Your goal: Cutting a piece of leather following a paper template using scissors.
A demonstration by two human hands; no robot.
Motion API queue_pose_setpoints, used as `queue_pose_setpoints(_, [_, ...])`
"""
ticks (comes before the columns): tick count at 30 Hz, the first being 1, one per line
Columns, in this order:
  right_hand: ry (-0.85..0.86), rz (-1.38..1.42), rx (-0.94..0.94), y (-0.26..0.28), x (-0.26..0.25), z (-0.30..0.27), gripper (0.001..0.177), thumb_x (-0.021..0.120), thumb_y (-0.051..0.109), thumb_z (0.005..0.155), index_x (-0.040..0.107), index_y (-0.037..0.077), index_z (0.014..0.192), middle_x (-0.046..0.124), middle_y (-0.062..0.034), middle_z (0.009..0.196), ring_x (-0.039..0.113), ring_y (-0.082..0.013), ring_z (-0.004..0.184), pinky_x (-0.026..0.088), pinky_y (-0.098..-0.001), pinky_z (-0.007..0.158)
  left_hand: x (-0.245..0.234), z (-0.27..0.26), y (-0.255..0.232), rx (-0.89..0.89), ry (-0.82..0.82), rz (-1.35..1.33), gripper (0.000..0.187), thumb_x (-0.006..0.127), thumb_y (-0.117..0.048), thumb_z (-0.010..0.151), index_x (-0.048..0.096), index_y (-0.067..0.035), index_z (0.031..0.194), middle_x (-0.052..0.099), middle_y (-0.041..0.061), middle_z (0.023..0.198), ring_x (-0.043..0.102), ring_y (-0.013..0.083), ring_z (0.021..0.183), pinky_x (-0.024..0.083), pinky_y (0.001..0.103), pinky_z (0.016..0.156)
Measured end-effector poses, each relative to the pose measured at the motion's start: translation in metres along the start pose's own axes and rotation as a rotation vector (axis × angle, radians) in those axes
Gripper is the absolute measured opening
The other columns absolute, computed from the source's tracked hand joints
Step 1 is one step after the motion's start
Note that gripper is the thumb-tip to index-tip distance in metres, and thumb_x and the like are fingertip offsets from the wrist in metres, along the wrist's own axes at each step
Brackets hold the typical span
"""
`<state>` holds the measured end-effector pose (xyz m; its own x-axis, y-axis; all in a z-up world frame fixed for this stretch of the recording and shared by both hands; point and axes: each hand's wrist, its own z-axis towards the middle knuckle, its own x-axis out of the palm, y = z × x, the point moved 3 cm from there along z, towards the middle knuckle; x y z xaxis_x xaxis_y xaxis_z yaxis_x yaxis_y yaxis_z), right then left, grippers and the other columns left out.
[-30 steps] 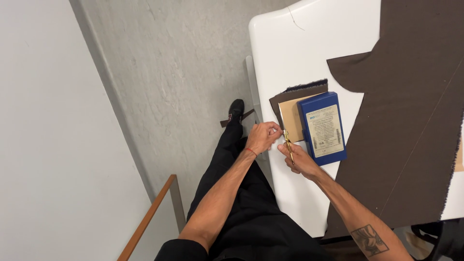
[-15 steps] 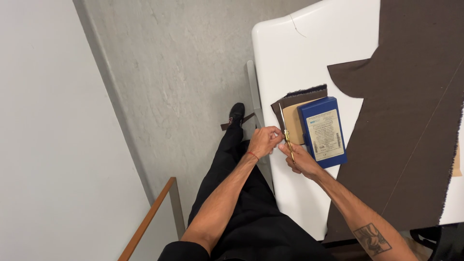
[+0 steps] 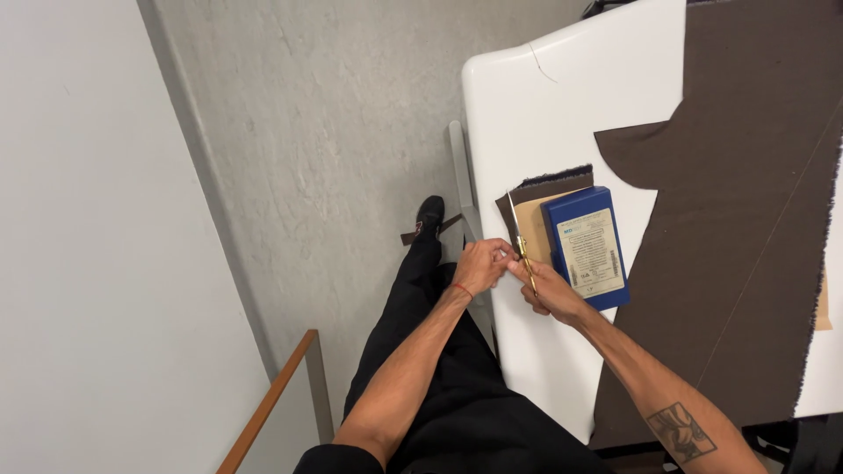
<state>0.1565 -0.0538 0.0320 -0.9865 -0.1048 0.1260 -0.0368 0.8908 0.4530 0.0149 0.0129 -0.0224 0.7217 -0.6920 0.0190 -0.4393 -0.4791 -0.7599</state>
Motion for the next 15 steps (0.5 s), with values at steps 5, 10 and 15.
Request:
queue_pose_setpoints(5, [0.015, 0.002, -0.010, -0.004, -0.001, 0.002, 0.044, 0.049, 0.054, 0.101, 0.054, 0.010, 0.098, 0.028, 0.0070, 0.046, 0.023, -0.0074, 0.036, 0.020, -0.0272, 0.035, 0.001, 0.000, 0.001, -0.003, 0.003, -0.002, 0.020, 0.068, -0.023, 0.097, 0.076, -0.005, 0.099, 0.065, 0.002, 0.054, 0.059, 0.0100, 0.041, 0.047, 0.029, 0.045])
queue_pose_setpoints(10, [0.019, 0.009, -0.014, 0.007, 0.000, -0.001, 0.048, 0.045, 0.056, 0.101, 0.059, 0.009, 0.101, 0.028, 0.0076, 0.046, 0.022, -0.0070, 0.038, 0.019, -0.0268, 0.036, 0.001, 0.000, 0.001, -0.021, 0.019, -0.008, 0.020, 0.069, -0.023, 0.096, 0.076, -0.004, 0.099, 0.065, 0.002, 0.055, 0.059, 0.0105, 0.041, 0.047, 0.029, 0.045])
queue_pose_setpoints(15, [0.004, 0.029, -0.012, 0.011, 0.001, 0.002, 0.052, 0.046, 0.056, 0.100, 0.061, 0.007, 0.104, 0.027, 0.0076, 0.045, 0.022, -0.0069, 0.036, 0.019, -0.0265, 0.035, 0.001, -0.001, 0.004, 0.003, 0.011, 0.035, 0.021, 0.072, -0.023, 0.094, 0.074, -0.003, 0.101, 0.065, 0.003, 0.055, 0.060, 0.0104, 0.042, 0.048, 0.029, 0.045])
